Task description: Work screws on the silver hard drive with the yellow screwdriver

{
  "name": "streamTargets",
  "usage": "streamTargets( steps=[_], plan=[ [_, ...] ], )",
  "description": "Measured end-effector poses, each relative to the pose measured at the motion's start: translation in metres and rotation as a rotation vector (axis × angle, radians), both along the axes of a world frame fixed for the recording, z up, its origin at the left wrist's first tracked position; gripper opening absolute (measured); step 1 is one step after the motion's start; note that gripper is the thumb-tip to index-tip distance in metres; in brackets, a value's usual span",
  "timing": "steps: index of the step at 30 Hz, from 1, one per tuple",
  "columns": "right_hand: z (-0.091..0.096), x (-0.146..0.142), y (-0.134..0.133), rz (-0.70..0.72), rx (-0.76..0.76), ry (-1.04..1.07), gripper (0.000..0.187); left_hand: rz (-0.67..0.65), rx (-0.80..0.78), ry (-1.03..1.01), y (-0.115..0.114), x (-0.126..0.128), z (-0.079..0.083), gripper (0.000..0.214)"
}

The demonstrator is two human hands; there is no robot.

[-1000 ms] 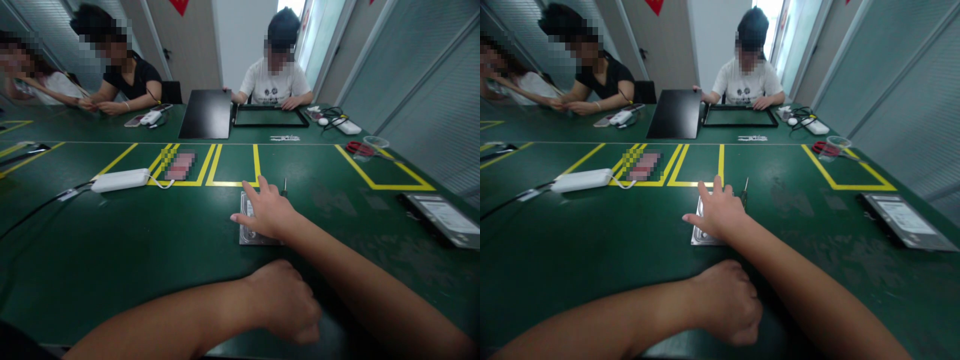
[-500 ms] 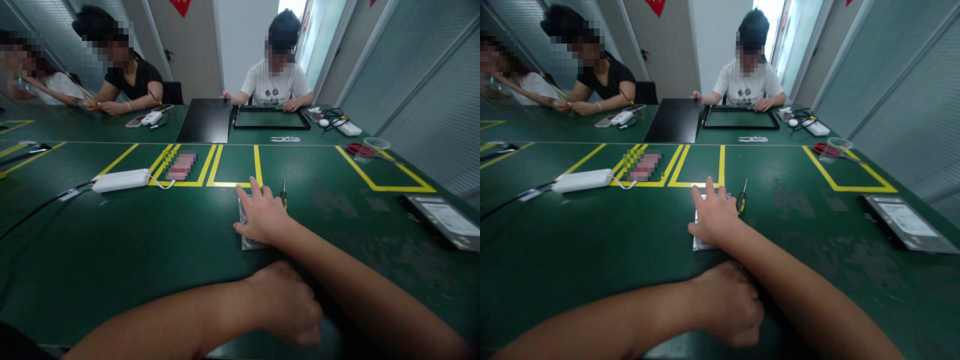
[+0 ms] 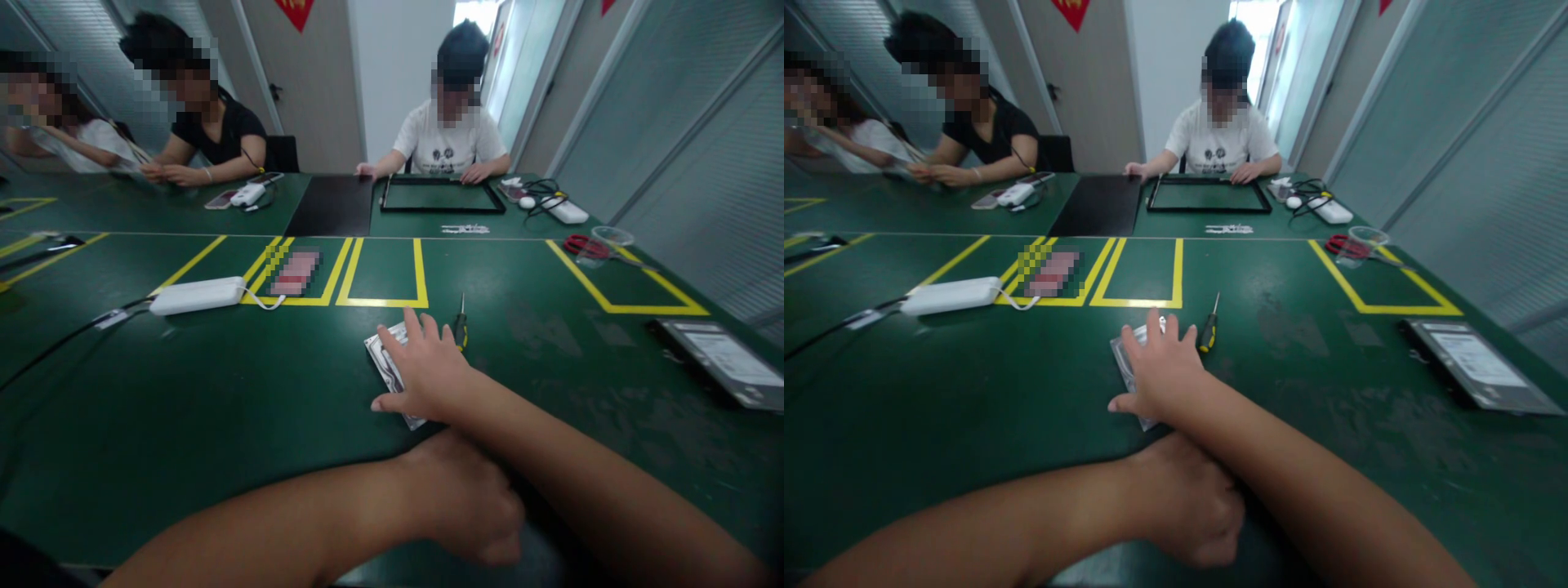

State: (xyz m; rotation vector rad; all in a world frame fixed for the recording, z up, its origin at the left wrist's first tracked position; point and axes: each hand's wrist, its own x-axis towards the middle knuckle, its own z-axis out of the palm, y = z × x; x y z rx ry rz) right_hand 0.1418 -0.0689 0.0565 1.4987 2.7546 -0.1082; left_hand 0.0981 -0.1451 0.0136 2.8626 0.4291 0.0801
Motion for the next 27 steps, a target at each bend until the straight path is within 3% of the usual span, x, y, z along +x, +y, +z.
streamTargets(
  steps=[9, 12, 18, 27],
  plan=[
    [0.001, -0.003, -0.014, -0.166, 0.039, -0.152, 0.116, -0.044, -0.047, 0.027, 0.000, 0.004, -0.009, 0.035],
    [0.003, -0.002, -0.014, -0.161, 0.019, -0.166, 0.117, -0.071, -0.058, 0.055, 0.000, 0.003, -0.006, 0.037],
    [0.008, 0.001, -0.016, -0.149, 0.029, -0.136, 0.094, -0.048, -0.049, 0.049, 0.000, 0.001, -0.002, 0.033],
    [0.004, 0.000, -0.014, -0.168, 0.032, -0.129, 0.093, -0.046, -0.027, -0.023, 0.000, 0.000, -0.005, 0.031]
  ],
)
